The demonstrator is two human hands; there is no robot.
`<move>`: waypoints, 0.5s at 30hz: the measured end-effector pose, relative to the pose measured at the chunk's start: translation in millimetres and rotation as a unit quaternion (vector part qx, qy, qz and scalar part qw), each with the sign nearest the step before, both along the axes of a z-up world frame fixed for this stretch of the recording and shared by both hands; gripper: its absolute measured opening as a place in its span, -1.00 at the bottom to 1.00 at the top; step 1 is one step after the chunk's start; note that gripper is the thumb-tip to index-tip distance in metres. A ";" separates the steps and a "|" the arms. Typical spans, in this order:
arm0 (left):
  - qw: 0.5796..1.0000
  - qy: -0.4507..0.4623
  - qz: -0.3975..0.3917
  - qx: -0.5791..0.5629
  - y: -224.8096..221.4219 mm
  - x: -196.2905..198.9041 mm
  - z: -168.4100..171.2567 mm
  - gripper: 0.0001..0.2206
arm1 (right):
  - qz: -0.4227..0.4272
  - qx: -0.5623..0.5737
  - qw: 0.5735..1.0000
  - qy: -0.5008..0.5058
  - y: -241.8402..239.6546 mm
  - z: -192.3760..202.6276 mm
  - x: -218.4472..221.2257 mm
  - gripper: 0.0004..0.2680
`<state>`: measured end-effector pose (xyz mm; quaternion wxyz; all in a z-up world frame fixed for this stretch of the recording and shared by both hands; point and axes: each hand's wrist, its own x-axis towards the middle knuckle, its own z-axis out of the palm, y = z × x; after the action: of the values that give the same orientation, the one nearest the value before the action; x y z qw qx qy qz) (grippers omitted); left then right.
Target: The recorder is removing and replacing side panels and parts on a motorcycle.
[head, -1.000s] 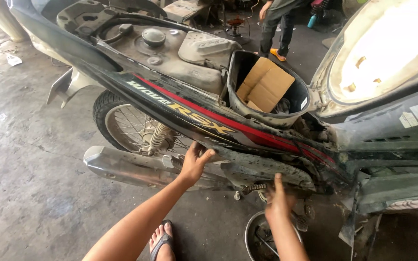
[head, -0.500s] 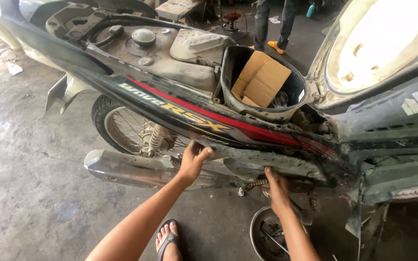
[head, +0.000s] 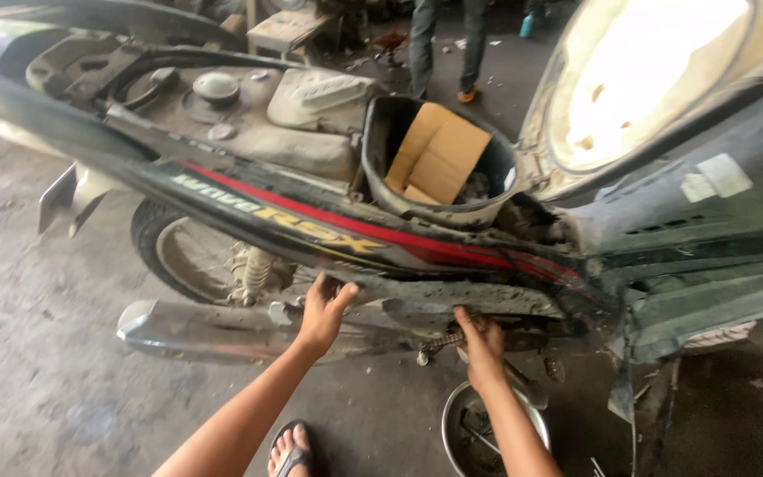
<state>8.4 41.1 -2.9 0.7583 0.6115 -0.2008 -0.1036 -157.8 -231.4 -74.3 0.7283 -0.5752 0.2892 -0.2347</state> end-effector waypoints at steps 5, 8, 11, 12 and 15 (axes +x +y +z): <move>0.999 -0.018 0.001 0.027 0.1 -12.6 26.7 -0.56 | -0.007 -0.010 0.995 -0.100 22.2 54.2 -3.8 -0.73; 1.000 -0.029 -0.006 0.007 1.0 -23.6 44.4 -0.45 | -0.035 0.024 0.998 -0.055 12.2 24.1 -2.4 -0.71; 0.999 -0.030 -0.010 0.001 -1.9 -22.0 43.7 -0.39 | -0.072 0.070 0.992 -0.075 -0.1 0.2 3.0 -0.67; 0.999 -0.044 -0.001 0.014 -2.3 -22.4 46.1 -0.35 | -0.083 0.099 0.990 -0.060 1.5 7.2 2.6 -0.67; 0.998 -0.050 0.012 0.027 -2.9 -21.4 50.2 -0.32 | -0.064 0.121 0.989 -0.064 -17.9 -17.9 10.6 -0.61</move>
<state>-13.0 38.2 47.3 0.7315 0.6387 -0.2285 -0.0689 -147.3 -249.3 -92.2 0.7929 -0.4472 0.3046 -0.2803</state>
